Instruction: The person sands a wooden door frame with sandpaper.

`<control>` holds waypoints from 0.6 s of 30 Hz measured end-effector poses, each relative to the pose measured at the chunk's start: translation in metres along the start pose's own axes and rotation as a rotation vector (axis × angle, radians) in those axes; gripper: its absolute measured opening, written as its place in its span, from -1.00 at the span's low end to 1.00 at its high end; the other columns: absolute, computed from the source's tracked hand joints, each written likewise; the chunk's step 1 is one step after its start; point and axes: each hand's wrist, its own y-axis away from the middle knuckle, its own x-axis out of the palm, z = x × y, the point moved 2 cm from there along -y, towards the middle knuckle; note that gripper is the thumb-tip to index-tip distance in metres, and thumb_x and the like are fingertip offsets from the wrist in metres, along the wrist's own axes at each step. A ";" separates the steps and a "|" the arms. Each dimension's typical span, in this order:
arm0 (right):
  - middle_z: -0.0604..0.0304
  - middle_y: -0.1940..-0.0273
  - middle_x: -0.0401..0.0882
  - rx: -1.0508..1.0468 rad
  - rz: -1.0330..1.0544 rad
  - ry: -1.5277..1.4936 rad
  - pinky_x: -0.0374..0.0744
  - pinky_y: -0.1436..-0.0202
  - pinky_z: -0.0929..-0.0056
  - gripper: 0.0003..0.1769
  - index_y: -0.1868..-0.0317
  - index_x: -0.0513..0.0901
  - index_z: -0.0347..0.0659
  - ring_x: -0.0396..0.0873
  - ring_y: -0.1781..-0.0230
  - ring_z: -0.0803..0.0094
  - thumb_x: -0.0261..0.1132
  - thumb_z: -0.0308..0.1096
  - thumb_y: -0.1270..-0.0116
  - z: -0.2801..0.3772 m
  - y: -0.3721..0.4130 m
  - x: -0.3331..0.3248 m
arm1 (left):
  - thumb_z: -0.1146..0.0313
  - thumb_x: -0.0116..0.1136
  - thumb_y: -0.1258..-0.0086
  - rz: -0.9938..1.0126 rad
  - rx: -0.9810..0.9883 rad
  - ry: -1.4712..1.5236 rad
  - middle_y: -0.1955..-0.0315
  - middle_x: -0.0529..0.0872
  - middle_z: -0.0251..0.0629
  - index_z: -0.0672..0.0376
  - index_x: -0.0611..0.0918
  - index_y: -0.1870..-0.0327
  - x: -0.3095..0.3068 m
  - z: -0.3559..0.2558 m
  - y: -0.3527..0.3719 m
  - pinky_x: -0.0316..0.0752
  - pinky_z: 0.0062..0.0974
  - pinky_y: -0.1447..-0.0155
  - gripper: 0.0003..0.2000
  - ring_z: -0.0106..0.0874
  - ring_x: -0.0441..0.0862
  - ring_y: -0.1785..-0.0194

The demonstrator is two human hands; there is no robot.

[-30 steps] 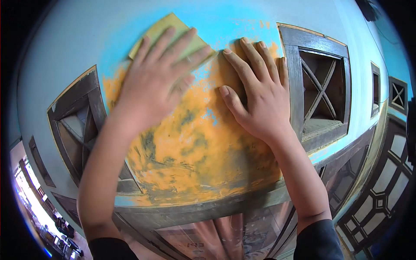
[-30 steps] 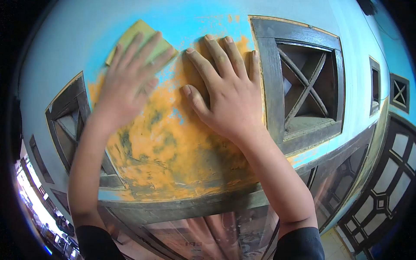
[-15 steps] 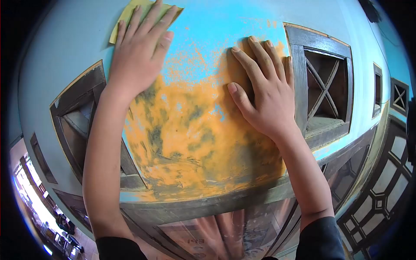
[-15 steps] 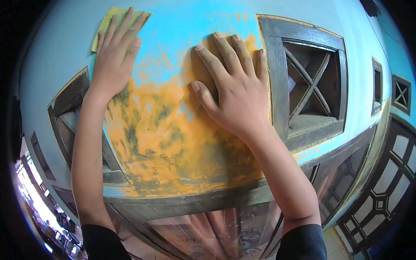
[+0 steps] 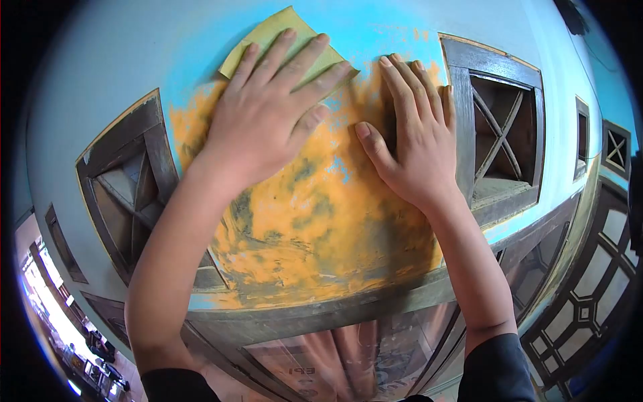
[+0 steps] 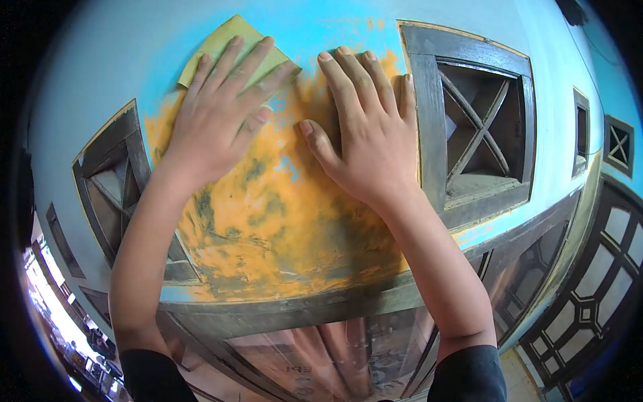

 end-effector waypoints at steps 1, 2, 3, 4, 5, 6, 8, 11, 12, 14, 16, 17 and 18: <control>0.17 -0.58 0.27 0.002 0.003 -0.001 -0.03 -0.67 -0.26 -0.14 -0.65 0.18 0.07 0.10 -0.66 0.09 0.25 0.09 -0.43 0.000 0.000 0.000 | 0.06 -0.11 -0.67 0.000 0.003 0.004 -0.61 0.29 -0.28 -0.33 0.40 -0.57 -0.002 0.006 -0.001 -0.03 0.13 -0.68 -0.53 -0.11 0.15 -0.66; 0.17 -0.58 0.28 0.002 -0.003 -0.013 -0.03 -0.67 -0.26 -0.13 -0.65 0.17 0.07 0.10 -0.66 0.09 0.25 0.09 -0.43 0.000 0.000 0.000 | 0.06 -0.11 -0.67 0.005 0.002 0.007 -0.61 0.29 -0.28 -0.33 0.41 -0.57 -0.003 0.015 0.001 -0.02 0.13 -0.68 -0.53 -0.11 0.15 -0.66; 0.17 -0.58 0.28 0.005 -0.010 -0.027 -0.03 -0.67 -0.26 -0.12 -0.66 0.16 0.07 0.10 -0.66 0.09 0.26 0.09 -0.43 0.000 0.000 0.000 | 0.06 -0.10 -0.67 -0.065 -0.088 -0.050 -0.60 0.31 -0.32 -0.33 0.42 -0.55 0.003 0.037 -0.003 -0.01 0.13 -0.68 -0.54 -0.11 0.16 -0.66; 0.17 -0.58 0.28 0.011 -0.017 -0.045 -0.03 -0.67 -0.25 -0.11 -0.66 0.15 0.06 0.11 -0.66 0.09 0.26 0.09 -0.43 0.000 0.001 0.000 | 0.06 -0.10 -0.66 -0.090 -0.140 -0.074 -0.60 0.31 -0.32 -0.33 0.43 -0.55 0.005 0.041 -0.005 -0.01 0.13 -0.68 -0.54 -0.11 0.16 -0.66; 0.16 -0.58 0.29 0.014 -0.017 -0.049 -0.03 -0.67 -0.25 -0.11 -0.66 0.14 0.06 0.11 -0.66 0.09 0.26 0.09 -0.43 0.001 0.002 0.001 | 0.06 -0.09 -0.66 -0.116 -0.186 -0.098 -0.60 0.31 -0.33 -0.34 0.43 -0.55 0.006 0.044 -0.006 -0.01 0.13 -0.68 -0.54 -0.11 0.17 -0.65; 0.16 -0.57 0.29 0.016 -0.020 -0.049 -0.03 -0.67 -0.25 -0.10 -0.67 0.14 0.06 0.11 -0.66 0.09 0.26 0.09 -0.42 0.001 0.002 0.000 | 0.06 -0.09 -0.66 -0.148 -0.233 -0.120 -0.59 0.32 -0.34 -0.34 0.44 -0.54 0.007 0.044 -0.008 -0.01 0.12 -0.68 -0.54 -0.11 0.17 -0.65; 0.16 -0.57 0.29 0.012 -0.023 -0.044 -0.03 -0.68 -0.25 -0.10 -0.67 0.14 0.05 0.12 -0.66 0.09 0.26 0.09 -0.42 0.000 0.001 0.000 | 0.07 -0.08 -0.66 -0.048 -0.121 -0.054 -0.59 0.33 -0.34 -0.32 0.46 -0.53 0.002 0.006 -0.002 -0.01 0.11 -0.68 -0.55 -0.12 0.19 -0.64; 0.16 -0.57 0.29 0.009 -0.018 -0.034 -0.02 -0.67 -0.25 -0.10 -0.67 0.13 0.05 0.13 -0.65 0.09 0.26 0.09 -0.42 -0.001 0.002 -0.001 | 0.05 -0.11 -0.68 -0.009 0.001 0.071 -0.59 0.33 -0.35 -0.30 0.48 -0.52 -0.004 -0.009 0.000 -0.03 0.11 -0.68 -0.56 -0.12 0.21 -0.63; 0.16 -0.57 0.29 0.007 -0.018 -0.033 -0.02 -0.67 -0.25 -0.10 -0.67 0.13 0.05 0.13 -0.65 0.09 0.26 0.09 -0.42 -0.001 0.001 -0.001 | 0.05 -0.11 -0.68 -0.045 -0.051 0.035 -0.59 0.33 -0.36 -0.31 0.48 -0.52 -0.002 0.007 -0.003 -0.04 0.11 -0.68 -0.56 -0.13 0.20 -0.64; 0.16 -0.57 0.29 0.008 -0.017 -0.032 -0.01 -0.67 -0.25 -0.10 -0.67 0.13 0.05 0.14 -0.65 0.08 0.27 0.08 -0.42 0.000 0.002 -0.001 | 0.03 -0.11 -0.68 -0.115 -0.151 -0.034 -0.59 0.32 -0.36 -0.32 0.48 -0.52 0.003 0.031 -0.008 -0.05 0.11 -0.69 -0.56 -0.13 0.19 -0.64; 0.16 -0.57 0.29 0.009 -0.017 -0.032 0.00 -0.67 -0.25 -0.09 -0.67 0.13 0.05 0.15 -0.65 0.08 0.27 0.08 -0.42 -0.001 0.001 -0.001 | 0.03 -0.15 -0.69 -0.085 -0.133 -0.026 -0.59 0.34 -0.35 -0.31 0.45 -0.54 0.005 0.019 -0.007 -0.04 0.12 -0.68 -0.55 -0.14 0.18 -0.65; 0.16 -0.57 0.29 0.010 -0.020 -0.036 0.00 -0.67 -0.25 -0.09 -0.67 0.12 0.05 0.15 -0.65 0.08 0.28 0.08 -0.42 -0.001 0.002 -0.001 | 0.03 -0.17 -0.70 -0.058 -0.100 0.001 -0.58 0.34 -0.35 -0.31 0.45 -0.54 0.003 0.003 -0.003 -0.04 0.12 -0.68 -0.55 -0.14 0.18 -0.65; 0.16 -0.57 0.29 0.009 -0.023 -0.039 0.00 -0.67 -0.25 -0.09 -0.67 0.12 0.05 0.15 -0.65 0.08 0.28 0.08 -0.42 -0.001 0.002 -0.001 | 0.03 -0.18 -0.70 -0.033 -0.068 0.027 -0.58 0.35 -0.34 -0.30 0.44 -0.55 0.002 -0.007 0.000 -0.04 0.13 -0.68 -0.55 -0.14 0.18 -0.65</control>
